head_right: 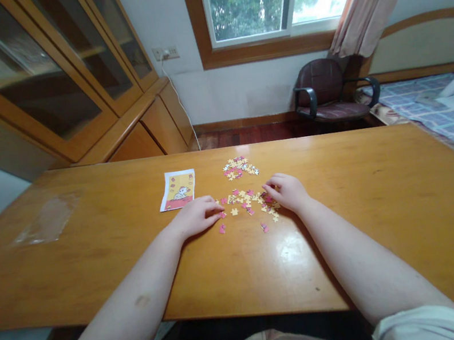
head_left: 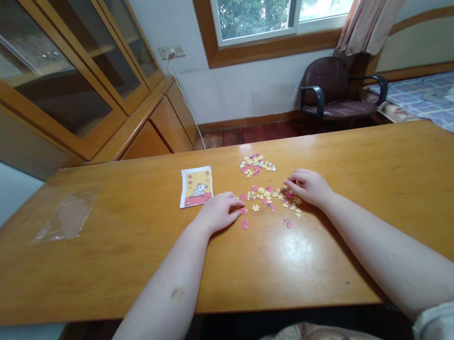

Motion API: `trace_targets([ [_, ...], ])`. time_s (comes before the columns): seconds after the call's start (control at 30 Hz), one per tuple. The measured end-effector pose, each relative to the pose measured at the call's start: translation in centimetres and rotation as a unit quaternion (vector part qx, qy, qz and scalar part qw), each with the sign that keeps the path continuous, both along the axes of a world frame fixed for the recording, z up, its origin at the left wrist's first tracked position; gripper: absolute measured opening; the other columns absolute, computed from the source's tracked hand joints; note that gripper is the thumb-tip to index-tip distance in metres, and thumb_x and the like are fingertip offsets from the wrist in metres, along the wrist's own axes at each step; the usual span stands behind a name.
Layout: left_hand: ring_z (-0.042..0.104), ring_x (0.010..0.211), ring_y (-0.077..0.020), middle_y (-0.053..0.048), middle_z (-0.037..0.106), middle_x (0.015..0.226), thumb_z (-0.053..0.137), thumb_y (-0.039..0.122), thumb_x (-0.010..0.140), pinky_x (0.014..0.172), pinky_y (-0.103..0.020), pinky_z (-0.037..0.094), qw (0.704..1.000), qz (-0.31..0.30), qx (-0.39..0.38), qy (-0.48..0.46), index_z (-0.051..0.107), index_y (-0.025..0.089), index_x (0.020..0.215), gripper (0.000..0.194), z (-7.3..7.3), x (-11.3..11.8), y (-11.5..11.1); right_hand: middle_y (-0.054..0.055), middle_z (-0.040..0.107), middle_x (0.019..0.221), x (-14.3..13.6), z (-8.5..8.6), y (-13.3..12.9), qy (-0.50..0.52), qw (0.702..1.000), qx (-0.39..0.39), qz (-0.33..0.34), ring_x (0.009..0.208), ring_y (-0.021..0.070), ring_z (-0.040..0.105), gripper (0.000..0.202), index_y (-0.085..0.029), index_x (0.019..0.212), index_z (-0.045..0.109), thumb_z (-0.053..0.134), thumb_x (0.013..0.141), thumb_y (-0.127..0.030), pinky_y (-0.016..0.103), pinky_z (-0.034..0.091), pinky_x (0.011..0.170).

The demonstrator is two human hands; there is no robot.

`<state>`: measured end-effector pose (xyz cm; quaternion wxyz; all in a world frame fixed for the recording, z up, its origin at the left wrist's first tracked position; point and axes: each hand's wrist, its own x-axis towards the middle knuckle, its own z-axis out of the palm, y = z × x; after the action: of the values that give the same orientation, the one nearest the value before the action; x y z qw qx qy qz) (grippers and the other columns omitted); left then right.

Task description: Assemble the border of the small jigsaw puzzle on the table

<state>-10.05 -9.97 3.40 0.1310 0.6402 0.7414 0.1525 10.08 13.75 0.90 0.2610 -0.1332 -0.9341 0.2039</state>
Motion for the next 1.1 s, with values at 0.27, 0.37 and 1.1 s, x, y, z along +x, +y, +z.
trace_targets([
  [0.27, 0.057, 0.084, -0.0166, -0.003, 0.061, 0.087, 0.058, 0.041, 0.084, 0.075, -0.026, 0.043, 1.000, 0.028, -0.007, -0.011, 0.070, 0.022, 0.085, 0.022, -0.2, -0.1, 0.3, 0.004, 0.059, 0.066, 0.1, 0.3, -0.2, -0.005, 1.000, -0.002, -0.001, 0.062, 0.0146, 0.052, 0.032, -0.019, 0.070, 0.064, 0.049, 0.088, -0.040, 0.026, 0.039, 0.060],
  [0.37, 0.057, 0.081, -0.0161, -0.003, 0.061, 0.085, 0.060, 0.039, 0.083, 0.072, -0.025, 0.042, 0.999, 0.036, -0.011, -0.017, 0.068, 0.021, 0.084, 0.020, -0.4, 0.0, 0.5, 0.004, 0.058, 0.066, 0.1, 0.4, -0.3, -0.010, 1.000, -0.005, -0.003, 0.062, 0.0146, 0.052, 0.031, -0.019, 0.070, 0.064, 0.049, 0.088, -0.040, 0.026, 0.039, 0.061],
  [1.1, 0.058, 0.081, -0.0168, -0.004, 0.065, 0.084, 0.057, 0.040, 0.084, 0.070, -0.026, 0.041, 0.998, 0.039, -0.013, 0.039, 0.074, 0.024, 0.086, 0.024, 0.0, 0.4, 0.5, 0.003, 0.066, 0.071, 0.8, 2.9, -0.8, -0.186, 0.959, -0.166, 0.132, 0.063, 0.0140, 0.055, 0.021, -0.019, 0.072, 0.071, 0.065, 0.074, -0.039, 0.026, 0.040, 0.060],
])
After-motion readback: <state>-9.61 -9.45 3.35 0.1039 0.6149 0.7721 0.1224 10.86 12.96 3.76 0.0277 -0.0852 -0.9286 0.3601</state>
